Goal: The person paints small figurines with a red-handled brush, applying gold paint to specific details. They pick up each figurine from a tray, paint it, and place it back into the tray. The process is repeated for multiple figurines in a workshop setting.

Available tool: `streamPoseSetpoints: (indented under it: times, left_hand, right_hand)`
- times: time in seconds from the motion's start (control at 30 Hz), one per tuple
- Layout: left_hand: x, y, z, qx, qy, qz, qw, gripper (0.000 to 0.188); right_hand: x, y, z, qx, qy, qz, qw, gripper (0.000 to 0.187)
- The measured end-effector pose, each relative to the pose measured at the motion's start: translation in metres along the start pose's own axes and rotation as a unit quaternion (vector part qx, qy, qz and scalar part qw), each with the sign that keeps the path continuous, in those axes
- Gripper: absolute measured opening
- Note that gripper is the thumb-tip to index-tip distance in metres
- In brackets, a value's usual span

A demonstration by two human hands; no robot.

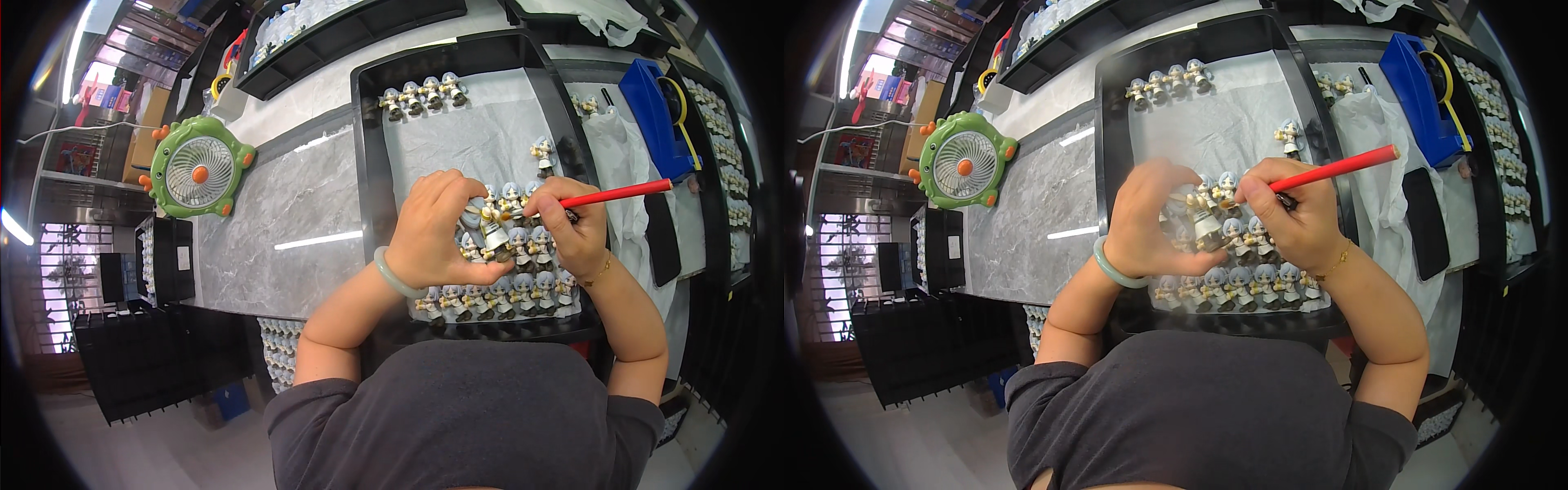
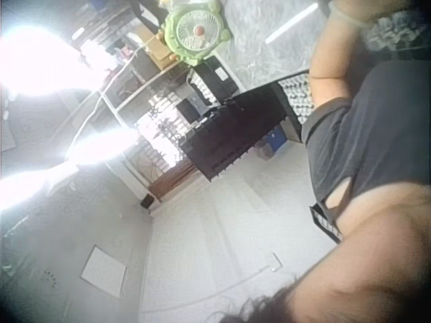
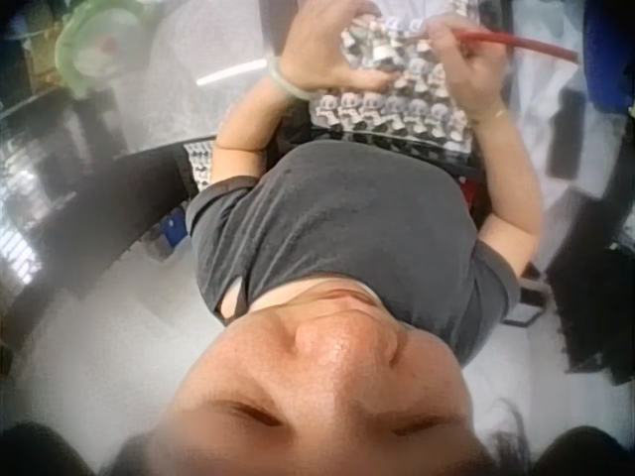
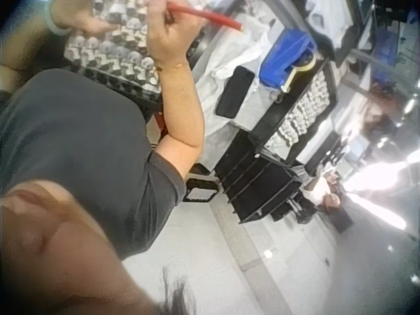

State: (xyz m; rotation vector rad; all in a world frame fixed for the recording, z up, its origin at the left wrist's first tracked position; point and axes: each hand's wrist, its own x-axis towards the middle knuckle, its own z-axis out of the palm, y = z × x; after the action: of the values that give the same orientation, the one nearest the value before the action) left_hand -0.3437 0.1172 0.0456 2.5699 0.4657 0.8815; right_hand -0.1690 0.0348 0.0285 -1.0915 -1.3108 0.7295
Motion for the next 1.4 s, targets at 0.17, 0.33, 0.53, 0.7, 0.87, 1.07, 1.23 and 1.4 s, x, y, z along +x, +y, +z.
streamPoseSetpoints:
  times: [0.17, 0.33, 0.53, 0.7, 0.87, 1.07, 1.23, 1.4]
  left_hand:
    - [0.0, 0.0, 0.001, 0.007, 0.006, 0.008, 1.0, 0.057]
    - [-0.001, 0.001, 0.001, 0.015, -0.008, -0.003, 1.0, 0.058]
    - [-0.001, 0.004, 0.0, 0.005, -0.005, -0.009, 1.0, 0.059]
    - [-0.001, 0.009, -0.002, 0.024, 0.012, 0.021, 0.999, 0.065]
    - [-0.004, 0.009, -0.005, 0.053, 0.027, 0.073, 0.996, 0.068]
    - [-0.007, 0.009, -0.005, 0.009, 0.048, 0.067, 0.997, 0.067]
    - [-0.002, 0.007, -0.004, -0.065, 0.108, 0.104, 0.987, 0.068]
    - [-0.002, 0.0, 0.001, -0.102, 0.12, 0.155, 0.975, 0.069]
  right_hand:
    - [0.0, 0.0, 0.0, 0.006, -0.002, -0.008, 1.0, 0.016]
    - [0.0, 0.0, 0.0, 0.007, -0.004, -0.006, 1.0, 0.016]
    - [0.001, 0.0, 0.001, 0.003, -0.001, 0.006, 1.0, 0.016]
    - [0.003, 0.008, 0.005, -0.01, 0.009, 0.021, 1.0, 0.017]
    - [0.003, 0.007, 0.005, -0.018, 0.001, 0.018, 1.0, 0.018]
    - [0.002, 0.009, 0.005, -0.011, 0.004, 0.013, 1.0, 0.017]
    - [0.003, 0.009, 0.005, -0.014, 0.005, 0.009, 1.0, 0.017]
    - [0.003, 0.007, 0.005, -0.017, 0.003, 0.013, 1.0, 0.017]
